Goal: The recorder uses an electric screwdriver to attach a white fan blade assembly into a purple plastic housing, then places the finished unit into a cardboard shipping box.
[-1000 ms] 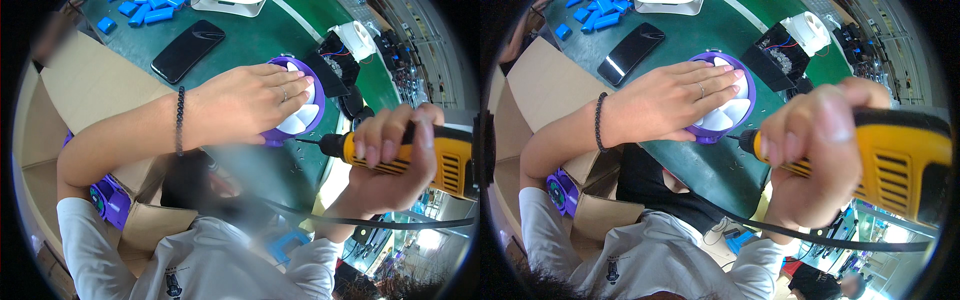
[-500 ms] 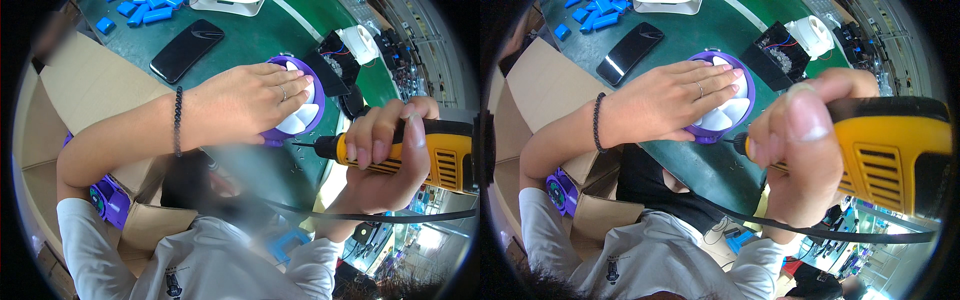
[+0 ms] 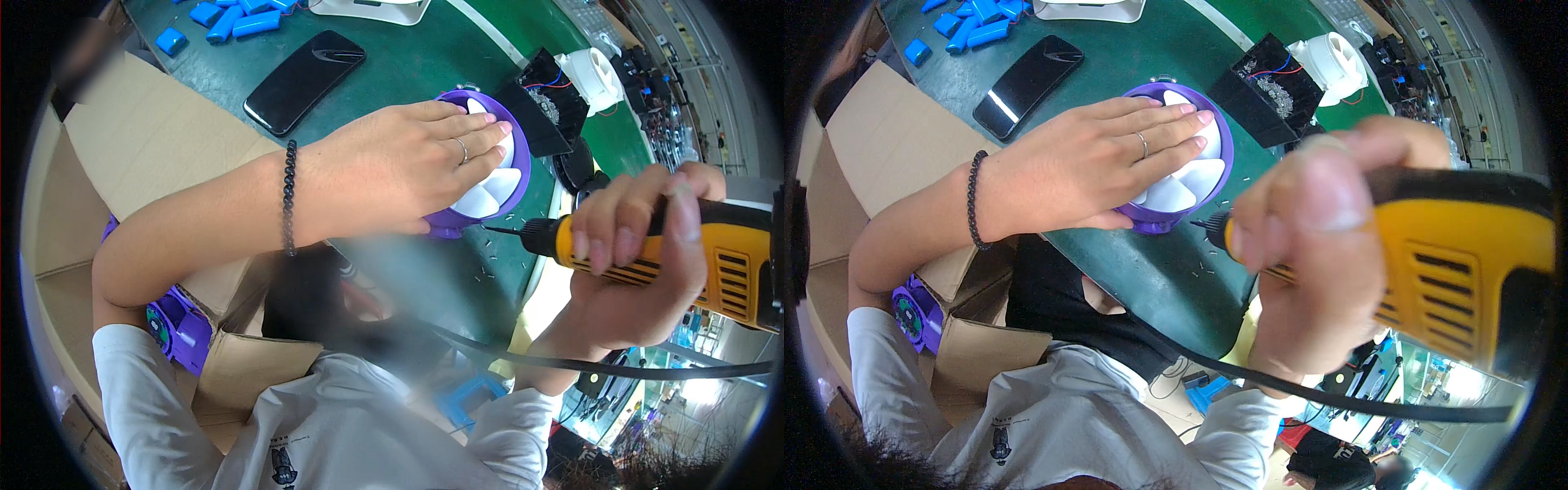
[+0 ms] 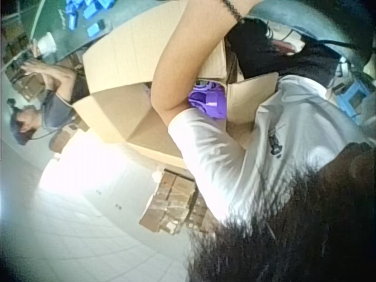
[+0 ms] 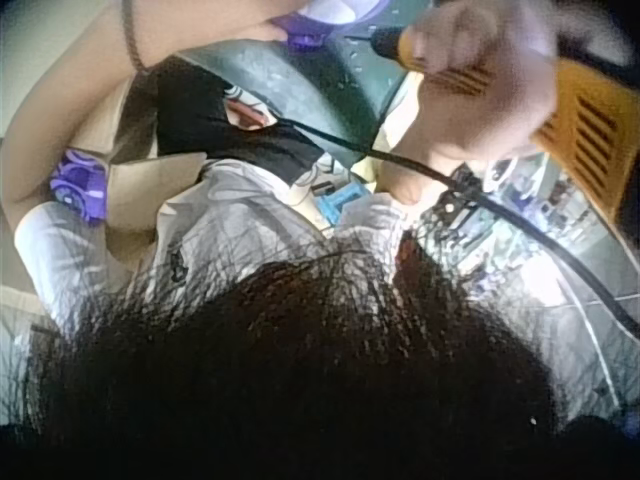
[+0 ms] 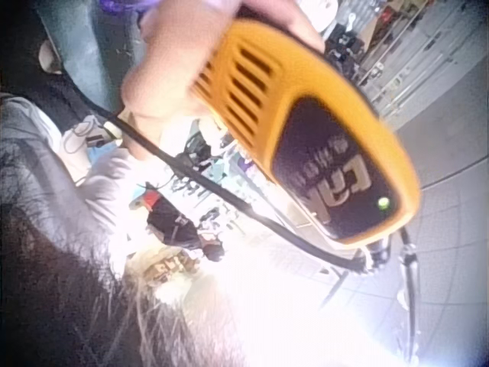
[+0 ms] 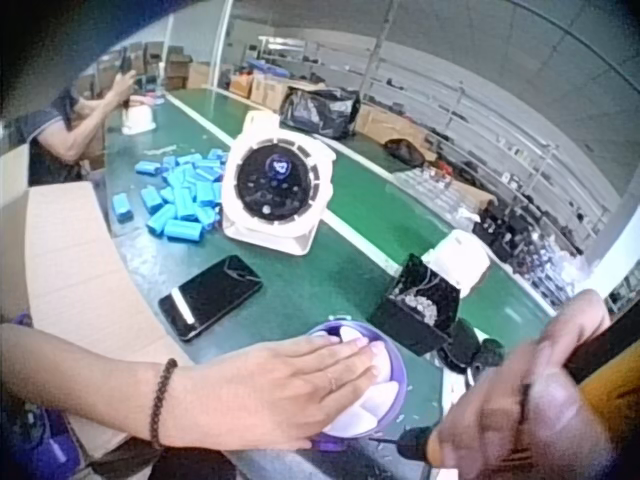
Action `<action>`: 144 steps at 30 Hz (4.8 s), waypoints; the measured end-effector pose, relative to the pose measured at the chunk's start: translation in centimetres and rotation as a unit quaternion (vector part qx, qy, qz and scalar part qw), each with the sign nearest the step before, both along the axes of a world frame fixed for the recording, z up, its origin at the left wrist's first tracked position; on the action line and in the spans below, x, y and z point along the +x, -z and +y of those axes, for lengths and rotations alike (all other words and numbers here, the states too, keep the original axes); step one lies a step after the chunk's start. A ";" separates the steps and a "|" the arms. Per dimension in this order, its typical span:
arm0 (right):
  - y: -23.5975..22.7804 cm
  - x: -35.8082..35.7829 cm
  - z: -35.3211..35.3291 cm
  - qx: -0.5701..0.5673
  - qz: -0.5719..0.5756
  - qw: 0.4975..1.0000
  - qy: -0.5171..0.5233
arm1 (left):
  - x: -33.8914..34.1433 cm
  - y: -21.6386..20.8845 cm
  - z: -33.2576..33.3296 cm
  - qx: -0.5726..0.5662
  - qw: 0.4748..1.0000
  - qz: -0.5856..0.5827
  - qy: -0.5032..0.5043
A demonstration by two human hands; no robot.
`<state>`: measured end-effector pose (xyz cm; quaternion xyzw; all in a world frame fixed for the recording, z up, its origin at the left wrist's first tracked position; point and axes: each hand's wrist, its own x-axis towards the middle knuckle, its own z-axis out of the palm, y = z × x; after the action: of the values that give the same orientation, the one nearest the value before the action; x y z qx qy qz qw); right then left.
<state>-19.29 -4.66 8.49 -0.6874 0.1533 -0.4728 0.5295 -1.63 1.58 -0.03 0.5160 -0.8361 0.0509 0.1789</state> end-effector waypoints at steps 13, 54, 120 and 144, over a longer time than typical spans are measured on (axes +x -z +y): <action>0.5 0.4 0.3 0.036 -0.071 0.987 -0.136 | -0.1 0.1 -0.2 -0.014 1.000 -0.002 0.002; 0.4 -0.7 0.6 0.009 -0.018 0.999 -0.037 | -0.2 0.0 0.4 -0.003 1.000 -0.001 0.009; -4.7 -7.9 -6.4 0.101 -0.302 0.940 0.122 | -9.4 3.6 7.5 0.271 0.418 0.863 -0.085; -4.1 -0.4 -2.0 0.048 -0.108 0.991 0.058 | 7.9 -2.2 -2.1 0.219 0.889 0.383 -0.118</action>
<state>-19.71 -6.64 12.61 -0.5956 0.1576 -0.5666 0.5471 6.23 -0.48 2.18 0.6167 -0.6252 -0.3144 0.3604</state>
